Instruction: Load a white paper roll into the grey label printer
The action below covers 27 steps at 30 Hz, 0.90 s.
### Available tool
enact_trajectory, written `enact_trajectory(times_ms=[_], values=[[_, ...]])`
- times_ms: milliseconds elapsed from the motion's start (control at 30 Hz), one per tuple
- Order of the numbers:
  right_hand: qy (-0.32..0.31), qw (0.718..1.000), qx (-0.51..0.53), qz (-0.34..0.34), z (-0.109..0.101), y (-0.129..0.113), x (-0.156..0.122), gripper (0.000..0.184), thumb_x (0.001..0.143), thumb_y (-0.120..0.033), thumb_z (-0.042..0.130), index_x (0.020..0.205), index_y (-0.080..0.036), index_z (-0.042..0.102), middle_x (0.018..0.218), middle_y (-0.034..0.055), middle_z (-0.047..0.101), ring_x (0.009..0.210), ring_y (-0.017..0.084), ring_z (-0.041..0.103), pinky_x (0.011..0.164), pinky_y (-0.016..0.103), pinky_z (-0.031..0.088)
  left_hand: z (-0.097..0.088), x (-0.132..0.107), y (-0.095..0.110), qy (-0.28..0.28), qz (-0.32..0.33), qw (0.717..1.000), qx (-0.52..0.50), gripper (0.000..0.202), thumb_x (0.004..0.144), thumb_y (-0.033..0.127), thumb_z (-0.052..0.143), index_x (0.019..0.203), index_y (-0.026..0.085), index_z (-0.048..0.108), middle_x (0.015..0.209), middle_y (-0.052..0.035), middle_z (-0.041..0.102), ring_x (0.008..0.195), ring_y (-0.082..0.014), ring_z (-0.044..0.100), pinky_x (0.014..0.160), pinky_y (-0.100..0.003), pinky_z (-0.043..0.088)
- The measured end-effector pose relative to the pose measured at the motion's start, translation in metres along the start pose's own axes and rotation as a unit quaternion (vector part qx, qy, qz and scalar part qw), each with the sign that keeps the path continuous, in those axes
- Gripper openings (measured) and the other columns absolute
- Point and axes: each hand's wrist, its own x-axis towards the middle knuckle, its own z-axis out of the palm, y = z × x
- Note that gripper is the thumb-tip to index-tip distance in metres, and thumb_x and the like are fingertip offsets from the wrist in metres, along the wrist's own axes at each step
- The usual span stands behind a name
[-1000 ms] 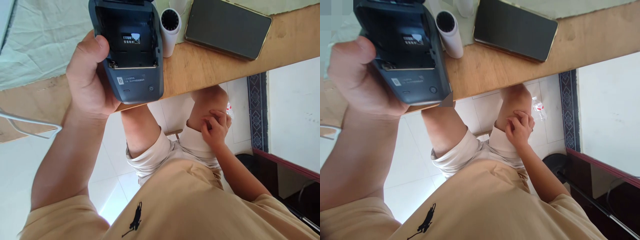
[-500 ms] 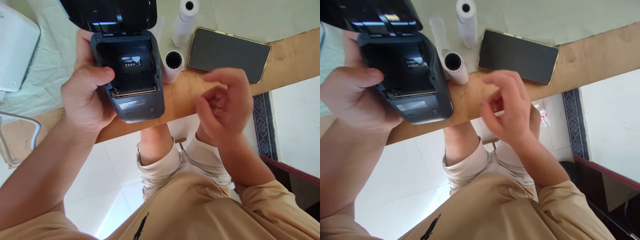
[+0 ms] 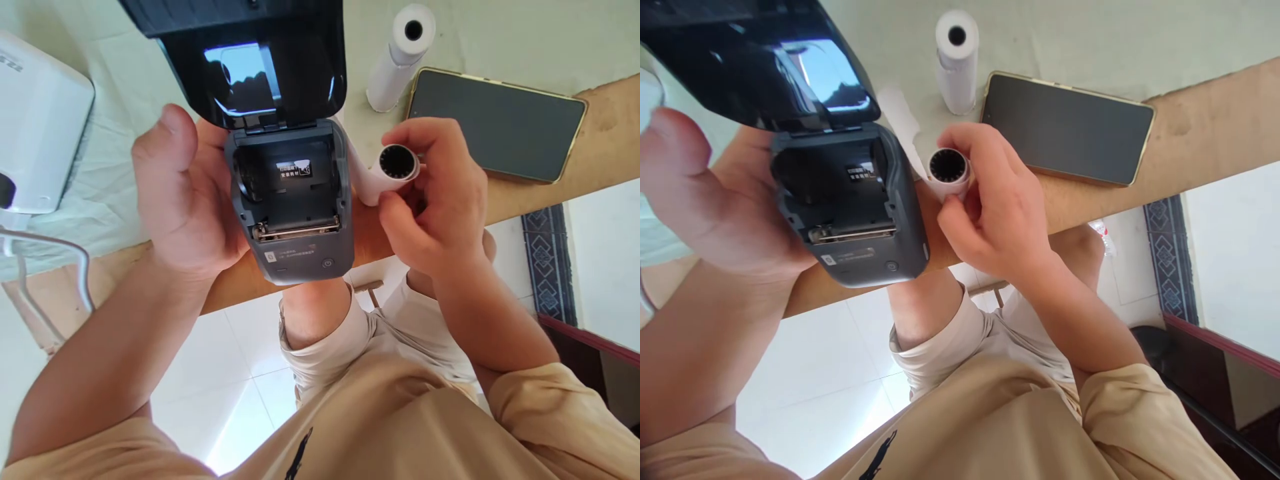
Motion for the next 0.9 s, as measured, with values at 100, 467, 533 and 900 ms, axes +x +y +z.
enact_trajectory(times_ms=[100,467,533,900], values=[[-0.01,0.999,-0.027,-0.018,-0.001,0.0,-0.003,0.045,0.076,-0.007,0.046,0.118,-0.02,0.056,0.102,-0.0007,0.065,0.083,0.007,0.059,0.075,0.02,0.052,-0.004,0.006,-0.002,-0.074,0.016,0.997,-0.009,0.047,0.088,0.056,0.066,0.126,0.029,0.072,0.116,-0.0037,0.08,0.139,-0.0354,0.068,0.103,-0.048,0.07],[0.01,1.0,0.005,-0.017,-0.001,0.003,-0.008,0.05,0.087,-0.013,0.058,0.135,-0.023,0.049,0.116,0.0038,0.064,0.099,0.012,0.066,0.084,0.027,0.058,-0.005,0.012,-0.004,-0.113,0.069,0.991,0.012,0.064,0.086,0.043,0.06,0.15,0.039,0.053,0.13,0.0004,0.073,0.146,-0.0337,0.064,0.099,-0.043,0.071],[-0.003,1.0,-0.005,-0.03,-0.002,0.003,-0.008,0.05,0.083,-0.008,0.051,0.132,-0.021,0.053,0.117,0.0045,0.066,0.103,0.013,0.066,0.089,0.028,0.059,-0.004,0.013,-0.005,-0.113,0.069,0.991,-0.017,0.061,0.085,0.041,0.058,0.146,0.038,0.057,0.13,0.0001,0.074,0.147,-0.0346,0.063,0.097,-0.045,0.071],[-0.02,0.999,-0.015,-0.037,-0.005,0.001,-0.006,0.058,0.086,-0.004,0.047,0.141,-0.023,0.049,0.122,0.0027,0.068,0.108,0.01,0.067,0.093,0.023,0.06,-0.006,0.006,0.001,-0.121,0.024,0.992,-0.009,0.042,0.087,0.042,0.064,0.127,0.028,0.071,0.123,-0.0032,0.073,0.147,-0.0343,0.062,0.111,-0.048,0.067]])
